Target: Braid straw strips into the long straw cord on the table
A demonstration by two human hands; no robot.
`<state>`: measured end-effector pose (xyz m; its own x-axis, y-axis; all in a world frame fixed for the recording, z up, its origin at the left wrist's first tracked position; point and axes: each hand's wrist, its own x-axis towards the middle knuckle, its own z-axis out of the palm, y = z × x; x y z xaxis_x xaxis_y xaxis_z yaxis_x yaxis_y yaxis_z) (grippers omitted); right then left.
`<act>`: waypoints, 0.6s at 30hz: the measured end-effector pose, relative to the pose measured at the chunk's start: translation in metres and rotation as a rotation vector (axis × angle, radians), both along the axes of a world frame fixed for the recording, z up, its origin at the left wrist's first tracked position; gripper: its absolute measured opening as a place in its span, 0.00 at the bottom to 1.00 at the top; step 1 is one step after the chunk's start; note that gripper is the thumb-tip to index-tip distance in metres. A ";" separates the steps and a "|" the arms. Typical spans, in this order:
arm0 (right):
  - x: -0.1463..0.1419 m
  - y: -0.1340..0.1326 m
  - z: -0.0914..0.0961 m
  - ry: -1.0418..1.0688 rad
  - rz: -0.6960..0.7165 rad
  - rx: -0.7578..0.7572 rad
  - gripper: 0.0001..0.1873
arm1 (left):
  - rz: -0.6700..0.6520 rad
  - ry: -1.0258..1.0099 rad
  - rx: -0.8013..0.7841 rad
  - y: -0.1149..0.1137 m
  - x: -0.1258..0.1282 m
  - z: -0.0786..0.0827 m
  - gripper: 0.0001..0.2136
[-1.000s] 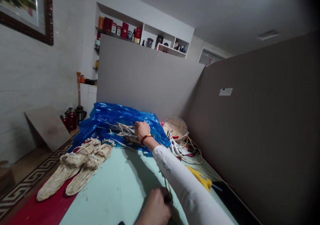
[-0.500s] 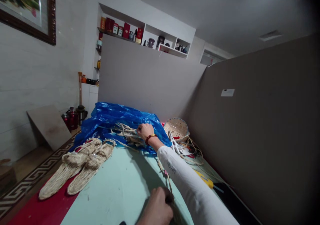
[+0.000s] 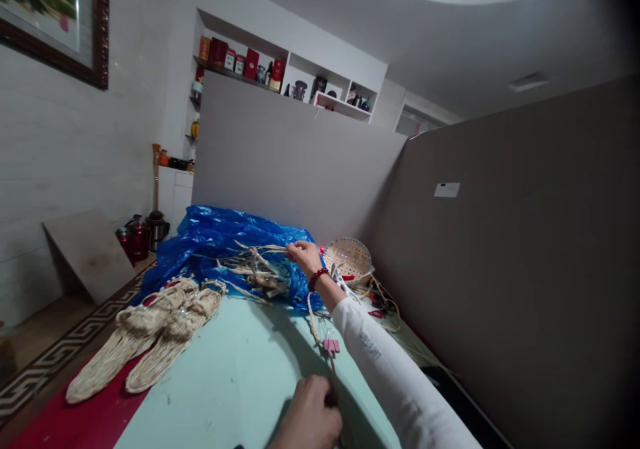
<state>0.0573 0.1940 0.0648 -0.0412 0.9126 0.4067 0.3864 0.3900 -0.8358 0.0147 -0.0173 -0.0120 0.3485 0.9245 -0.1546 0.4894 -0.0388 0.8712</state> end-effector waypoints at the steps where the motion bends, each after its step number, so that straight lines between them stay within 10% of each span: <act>1: 0.003 -0.001 0.000 0.081 0.015 -0.007 0.13 | 0.004 -0.001 -0.001 0.001 0.000 -0.002 0.10; 18: 0.041 -0.024 0.003 0.678 0.055 -0.060 0.17 | 0.017 -0.007 0.003 0.003 0.002 -0.011 0.08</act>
